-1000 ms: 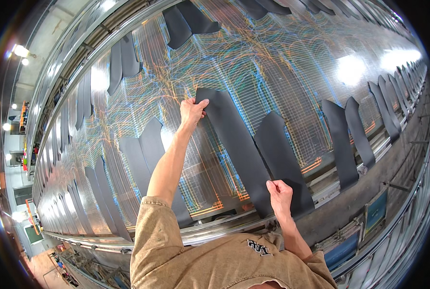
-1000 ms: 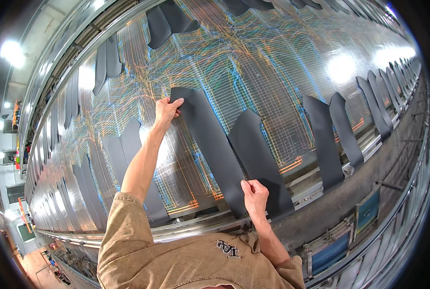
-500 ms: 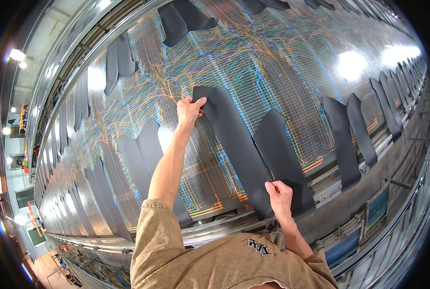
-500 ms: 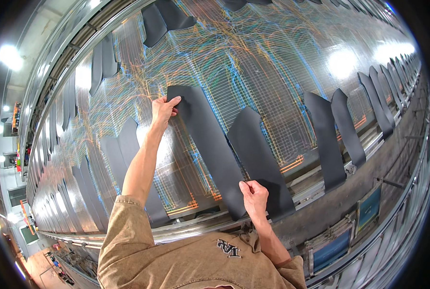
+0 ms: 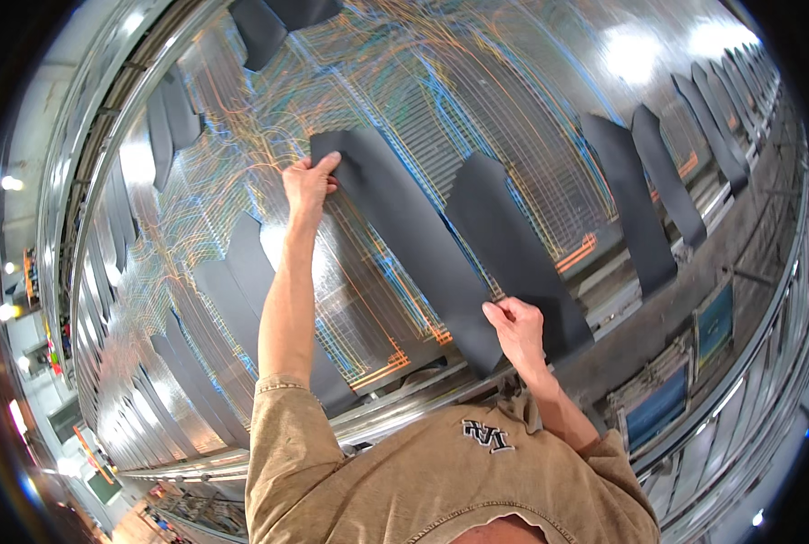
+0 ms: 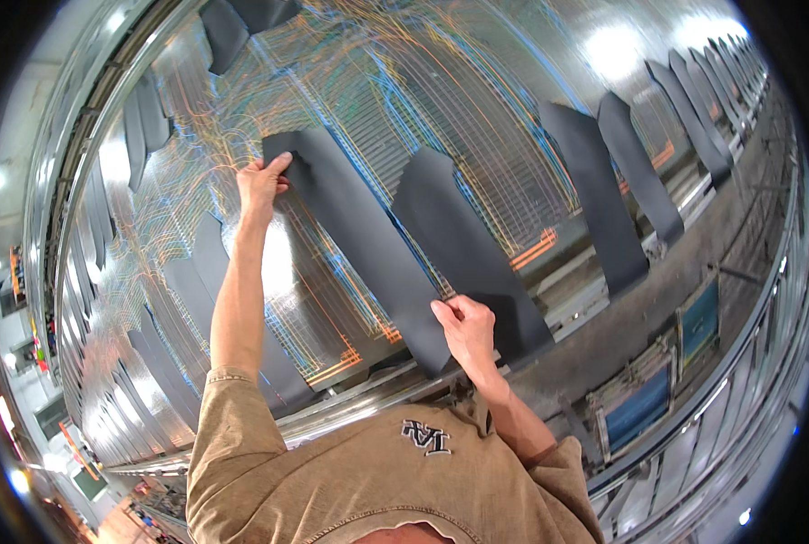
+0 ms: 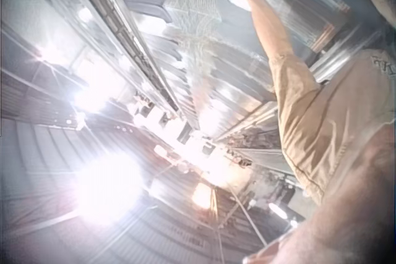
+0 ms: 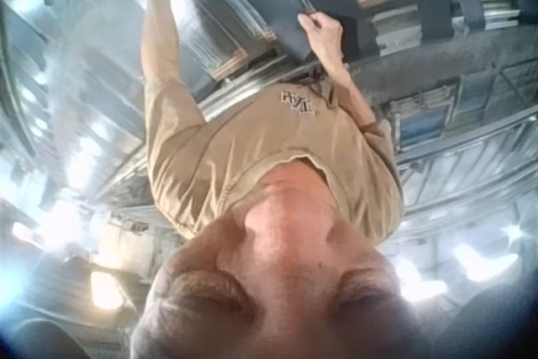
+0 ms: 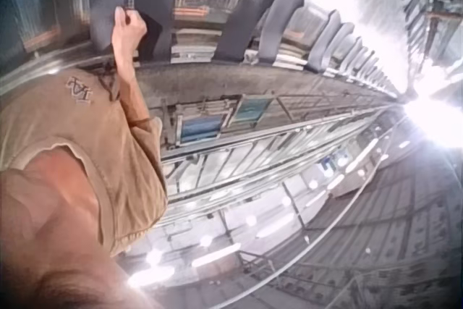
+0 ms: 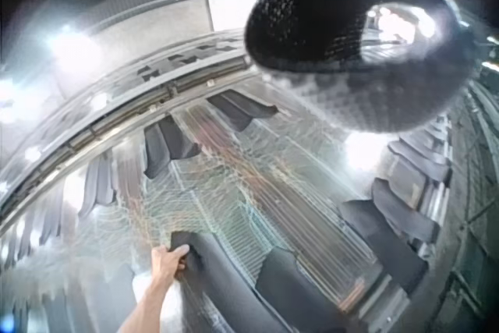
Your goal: The person places and aligns multiple dark, flexible rectangular sheets onto a large, curved, metallic surface. They handle the sheets one at a time, smoothing them down and adjusting their positions to fit the contours of the surface. The person works methodically along the length of the surface, ensuring each piece is properly seated.
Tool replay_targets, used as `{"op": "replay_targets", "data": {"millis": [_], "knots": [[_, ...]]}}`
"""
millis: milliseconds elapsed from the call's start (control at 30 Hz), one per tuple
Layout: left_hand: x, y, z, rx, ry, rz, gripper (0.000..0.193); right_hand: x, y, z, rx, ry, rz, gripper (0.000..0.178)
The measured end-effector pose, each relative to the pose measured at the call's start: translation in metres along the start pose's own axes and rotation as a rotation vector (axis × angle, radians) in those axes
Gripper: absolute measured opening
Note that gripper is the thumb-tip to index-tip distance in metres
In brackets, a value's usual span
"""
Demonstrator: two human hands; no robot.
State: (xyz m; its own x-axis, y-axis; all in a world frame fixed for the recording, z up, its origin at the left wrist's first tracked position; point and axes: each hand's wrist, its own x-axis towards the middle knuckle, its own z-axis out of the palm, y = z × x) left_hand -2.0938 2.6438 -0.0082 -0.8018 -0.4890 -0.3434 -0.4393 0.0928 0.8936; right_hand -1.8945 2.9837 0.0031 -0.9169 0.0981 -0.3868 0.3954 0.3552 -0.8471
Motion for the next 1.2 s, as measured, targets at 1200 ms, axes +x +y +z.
{"op": "replay_targets", "data": {"millis": [1200], "knots": [[0.011,-0.011,-0.001,0.053,0.045,0.003,0.025,0.000,-0.002,0.003,-0.022,0.002,0.147,0.028]]}}
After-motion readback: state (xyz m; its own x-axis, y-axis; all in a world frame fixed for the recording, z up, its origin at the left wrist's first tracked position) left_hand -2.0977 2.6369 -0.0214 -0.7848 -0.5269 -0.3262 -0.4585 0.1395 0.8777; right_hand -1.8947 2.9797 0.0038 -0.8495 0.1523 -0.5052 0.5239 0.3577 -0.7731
